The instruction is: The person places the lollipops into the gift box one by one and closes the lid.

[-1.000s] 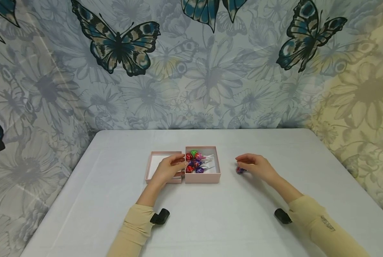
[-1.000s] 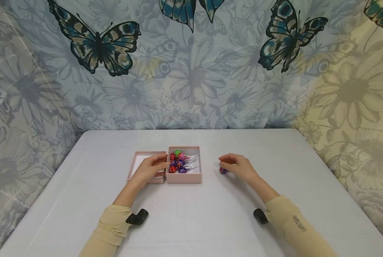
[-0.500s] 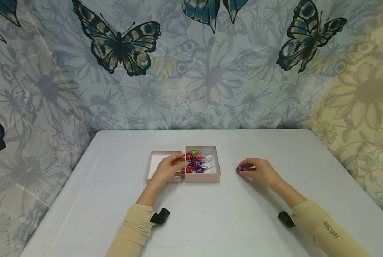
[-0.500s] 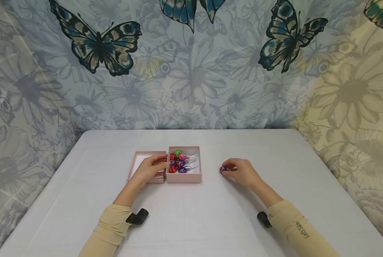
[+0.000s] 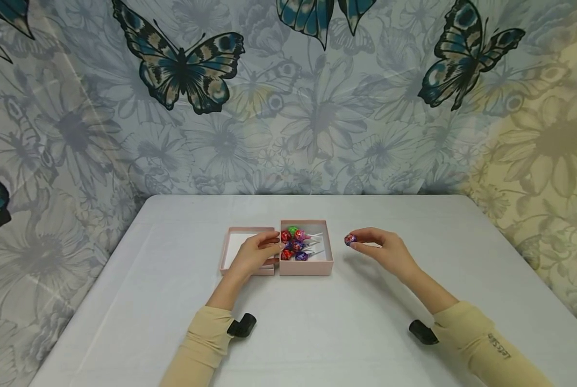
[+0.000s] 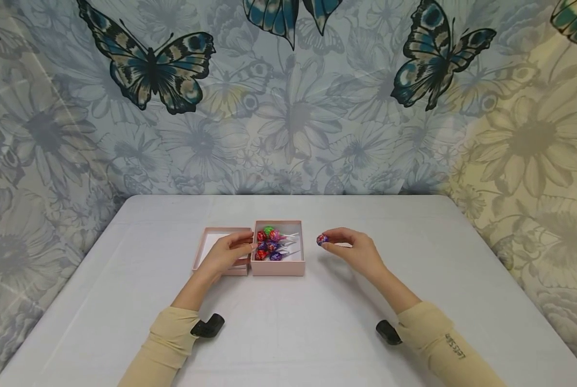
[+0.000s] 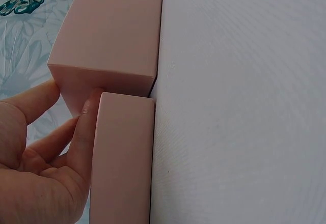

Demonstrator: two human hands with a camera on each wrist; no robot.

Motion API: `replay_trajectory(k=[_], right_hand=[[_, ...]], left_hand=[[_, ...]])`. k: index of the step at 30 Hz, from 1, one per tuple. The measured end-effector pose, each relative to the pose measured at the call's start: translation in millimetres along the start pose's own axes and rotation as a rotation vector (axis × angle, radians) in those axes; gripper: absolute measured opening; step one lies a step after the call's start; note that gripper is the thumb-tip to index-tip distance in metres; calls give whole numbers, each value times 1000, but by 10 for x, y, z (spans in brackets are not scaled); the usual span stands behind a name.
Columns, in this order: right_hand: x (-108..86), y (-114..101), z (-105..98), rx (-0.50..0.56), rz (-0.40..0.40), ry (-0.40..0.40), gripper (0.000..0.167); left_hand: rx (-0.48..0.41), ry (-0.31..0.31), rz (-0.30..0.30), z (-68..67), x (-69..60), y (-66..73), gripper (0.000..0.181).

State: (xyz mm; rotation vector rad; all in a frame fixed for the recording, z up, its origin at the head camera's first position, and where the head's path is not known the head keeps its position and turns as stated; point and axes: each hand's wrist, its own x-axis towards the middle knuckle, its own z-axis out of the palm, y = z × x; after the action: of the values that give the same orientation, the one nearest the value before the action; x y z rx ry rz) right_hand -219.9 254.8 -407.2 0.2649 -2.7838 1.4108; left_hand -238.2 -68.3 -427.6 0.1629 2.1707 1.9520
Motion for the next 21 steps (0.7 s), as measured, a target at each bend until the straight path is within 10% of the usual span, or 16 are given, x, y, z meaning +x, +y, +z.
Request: replay_trajectory(k=[11, 21], right_hand=[[100, -283, 151, 442, 64, -20, 44], [282, -616, 415, 278, 20, -103, 41]], left_hand=[[-6, -2, 2, -5, 8, -6, 46], [6, -3, 2, -7, 5, -8, 46]])
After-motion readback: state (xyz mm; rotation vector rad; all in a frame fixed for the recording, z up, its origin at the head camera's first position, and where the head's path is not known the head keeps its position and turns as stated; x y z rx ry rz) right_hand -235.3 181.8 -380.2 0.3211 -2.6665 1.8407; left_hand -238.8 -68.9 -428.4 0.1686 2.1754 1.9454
